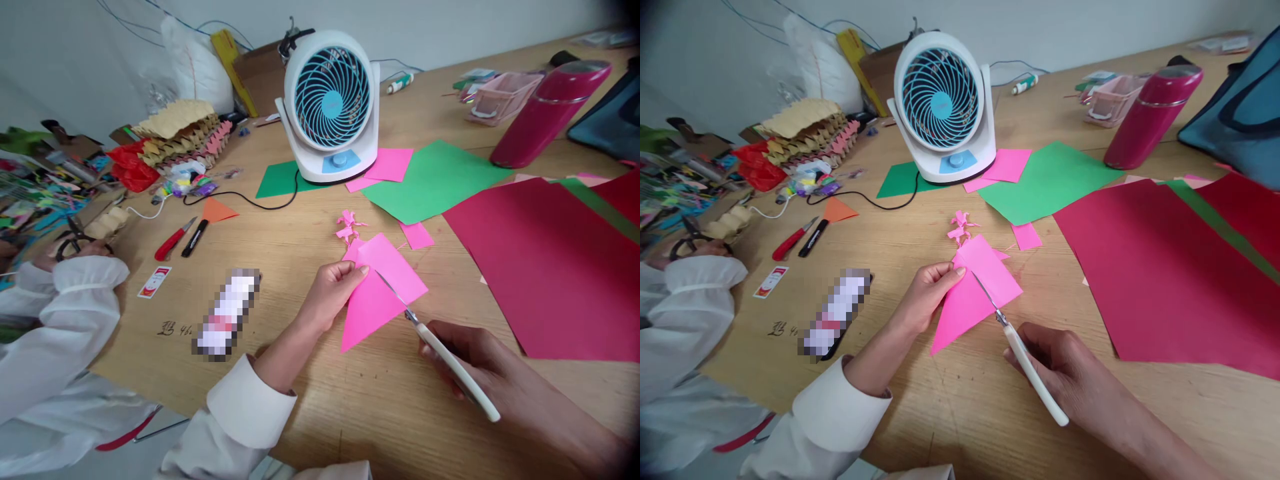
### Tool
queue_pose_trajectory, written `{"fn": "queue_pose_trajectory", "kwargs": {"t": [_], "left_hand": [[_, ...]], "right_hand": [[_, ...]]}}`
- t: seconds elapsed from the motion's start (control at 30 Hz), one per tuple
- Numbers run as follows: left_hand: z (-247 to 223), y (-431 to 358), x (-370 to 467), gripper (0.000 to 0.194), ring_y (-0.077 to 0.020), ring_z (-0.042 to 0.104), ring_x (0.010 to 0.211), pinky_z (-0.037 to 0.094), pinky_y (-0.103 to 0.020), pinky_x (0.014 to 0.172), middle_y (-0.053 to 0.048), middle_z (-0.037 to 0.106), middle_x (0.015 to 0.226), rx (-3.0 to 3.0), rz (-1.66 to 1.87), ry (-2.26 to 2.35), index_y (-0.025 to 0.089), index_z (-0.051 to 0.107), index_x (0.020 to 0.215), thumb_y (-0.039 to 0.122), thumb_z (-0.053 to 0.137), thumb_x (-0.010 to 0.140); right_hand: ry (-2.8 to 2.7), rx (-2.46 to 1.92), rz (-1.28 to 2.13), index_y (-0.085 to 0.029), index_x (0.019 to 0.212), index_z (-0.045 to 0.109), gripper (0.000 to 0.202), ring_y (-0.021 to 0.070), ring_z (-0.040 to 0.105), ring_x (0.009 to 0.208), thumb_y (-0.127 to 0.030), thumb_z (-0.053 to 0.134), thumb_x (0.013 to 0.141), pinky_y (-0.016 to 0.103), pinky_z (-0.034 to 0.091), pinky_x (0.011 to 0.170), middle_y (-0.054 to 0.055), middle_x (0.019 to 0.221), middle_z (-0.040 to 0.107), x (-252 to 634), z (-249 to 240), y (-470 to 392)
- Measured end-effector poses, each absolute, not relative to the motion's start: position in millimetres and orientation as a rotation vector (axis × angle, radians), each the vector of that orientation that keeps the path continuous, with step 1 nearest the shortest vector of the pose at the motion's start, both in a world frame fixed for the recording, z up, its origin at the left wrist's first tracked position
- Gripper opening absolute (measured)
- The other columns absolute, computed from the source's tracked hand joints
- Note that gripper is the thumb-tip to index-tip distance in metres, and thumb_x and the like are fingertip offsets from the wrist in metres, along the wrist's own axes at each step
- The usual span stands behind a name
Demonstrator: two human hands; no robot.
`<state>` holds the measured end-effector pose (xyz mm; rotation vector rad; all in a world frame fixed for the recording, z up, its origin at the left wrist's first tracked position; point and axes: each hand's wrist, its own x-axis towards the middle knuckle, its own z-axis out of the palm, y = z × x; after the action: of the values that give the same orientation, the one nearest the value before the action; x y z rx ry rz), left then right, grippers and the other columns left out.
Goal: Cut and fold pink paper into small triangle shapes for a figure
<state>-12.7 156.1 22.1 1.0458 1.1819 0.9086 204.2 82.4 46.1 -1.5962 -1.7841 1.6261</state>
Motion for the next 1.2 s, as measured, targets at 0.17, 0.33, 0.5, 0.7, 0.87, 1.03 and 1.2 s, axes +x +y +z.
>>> {"fn": "queue_pose_trajectory", "kwargs": {"t": [0.17,0.33,0.5,0.7,0.87,1.03,1.2], "left_hand": [[21.8,155.8,-12.6,0.042,-0.0063,0.032,0.054,0.022,-0.021,0.051,0.006,0.037,0.059,1.012,0.904,1.175,0.017,0.045,0.062,0.047,0.07,0.076],[22.5,154.5,-12.6,0.042,-0.0059,0.03,0.053,0.02,-0.022,0.05,0.006,0.035,0.058,1.047,0.906,1.185,0.017,0.044,0.061,0.046,0.069,0.077],[24.4,152.0,-10.2,0.043,-0.0056,0.029,0.052,0.019,-0.022,0.05,0.006,0.034,0.057,1.071,0.894,1.172,0.017,0.042,0.06,0.046,0.068,0.078],[23.1,148.8,-6.5,0.045,-0.0056,0.027,0.052,0.017,-0.023,0.05,0.007,0.031,0.056,1.106,0.876,1.156,0.018,0.038,0.058,0.045,0.066,0.08],[22.3,149.3,-6.8,0.045,-0.0057,0.027,0.052,0.017,-0.023,0.051,0.007,0.031,0.057,1.102,0.865,1.154,0.018,0.038,0.059,0.045,0.066,0.08],[22.0,150.0,-7.4,0.045,-0.0057,0.028,0.052,0.017,-0.023,0.05,0.006,0.032,0.057,1.07,0.853,1.16,0.018,0.038,0.059,0.046,0.067,0.079],[25.9,149.0,-7.0,0.046,-0.006,0.03,0.053,0.021,-0.021,0.049,0.006,0.036,0.058,1.032,0.856,1.15,0.018,0.04,0.06,0.05,0.068,0.077]], "right_hand": [[-1.778,-1.573,1.681,-0.02,0.073,0.052,0.037,0.0135,0.044,0.061,-0.051,0.048,0.093,0.026,0.034,0.053,-0.003,0.065,0.044,204.3,42.0,81.6],[-1.797,-1.557,1.74,-0.02,0.078,0.052,0.039,0.0137,0.045,0.064,-0.051,0.039,0.097,0.028,0.034,0.057,-0.003,0.068,0.043,204.5,44.5,81.3],[-1.765,-1.541,1.738,-0.02,0.077,0.051,0.037,0.0133,0.042,0.063,-0.05,0.042,0.097,0.028,0.032,0.056,-0.004,0.068,0.042,204.5,42.7,80.8],[-1.715,-1.509,1.743,-0.021,0.075,0.051,0.032,0.0132,0.039,0.062,-0.048,0.052,0.092,0.028,0.031,0.055,-0.004,0.066,0.041,204.8,39.5,80.0],[-1.717,-1.528,1.727,-0.021,0.075,0.052,0.032,0.0142,0.041,0.063,-0.048,0.052,0.092,0.027,0.032,0.055,-0.003,0.068,0.042,204.0,39.5,80.2],[-1.712,-1.528,1.734,-0.021,0.076,0.052,0.029,0.0141,0.041,0.063,-0.046,0.054,0.091,0.027,0.032,0.055,-0.004,0.067,0.04,202.8,37.3,80.3],[-1.709,-1.523,1.712,-0.021,0.074,0.051,0.03,0.0135,0.04,0.062,-0.045,0.054,0.091,0.027,0.032,0.055,-0.004,0.066,0.04,202.5,36.4,79.3]]}}
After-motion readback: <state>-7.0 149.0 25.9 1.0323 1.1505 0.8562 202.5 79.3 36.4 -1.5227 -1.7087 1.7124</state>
